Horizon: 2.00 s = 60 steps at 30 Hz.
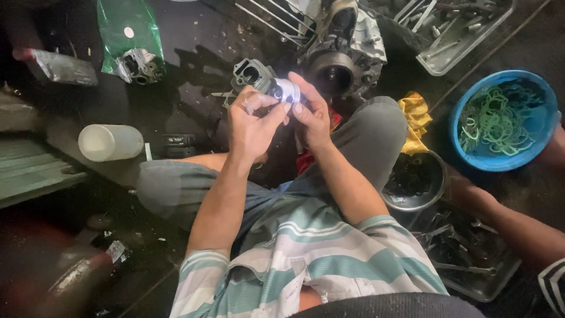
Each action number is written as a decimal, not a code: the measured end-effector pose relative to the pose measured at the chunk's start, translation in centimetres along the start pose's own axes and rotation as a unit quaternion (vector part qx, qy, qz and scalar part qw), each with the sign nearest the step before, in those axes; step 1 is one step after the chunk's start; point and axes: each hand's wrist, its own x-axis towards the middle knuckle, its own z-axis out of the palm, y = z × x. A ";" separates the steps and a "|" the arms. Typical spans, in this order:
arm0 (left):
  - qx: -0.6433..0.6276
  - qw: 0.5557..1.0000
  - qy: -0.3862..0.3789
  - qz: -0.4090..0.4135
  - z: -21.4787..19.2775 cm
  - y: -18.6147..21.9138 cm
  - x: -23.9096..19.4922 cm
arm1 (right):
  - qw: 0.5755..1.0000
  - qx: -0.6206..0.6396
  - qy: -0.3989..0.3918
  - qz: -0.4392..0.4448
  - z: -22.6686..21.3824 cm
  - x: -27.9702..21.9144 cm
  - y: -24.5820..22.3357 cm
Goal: Cleaning the ring grooves of a motorcycle piston and inspecting the piston rings for assembly.
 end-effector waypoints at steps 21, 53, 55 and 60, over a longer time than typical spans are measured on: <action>0.154 0.987 -0.008 0.041 0.3 -0.3 -0.2 | 0.999 -0.039 0.000 0.035 -0.1 0.5 -0.8; 0.046 0.985 -0.012 0.164 -0.2 -0.5 0.6 | 0.989 -0.147 -0.016 -0.003 2.0 0.3 0.0; 0.054 0.983 -0.013 0.175 -0.2 -0.5 0.7 | 0.989 -0.143 -0.022 -0.009 2.0 0.3 0.0; 0.081 0.972 -0.021 0.218 -0.5 -0.7 1.2 | 0.990 -0.133 -0.029 -0.043 2.4 0.4 0.1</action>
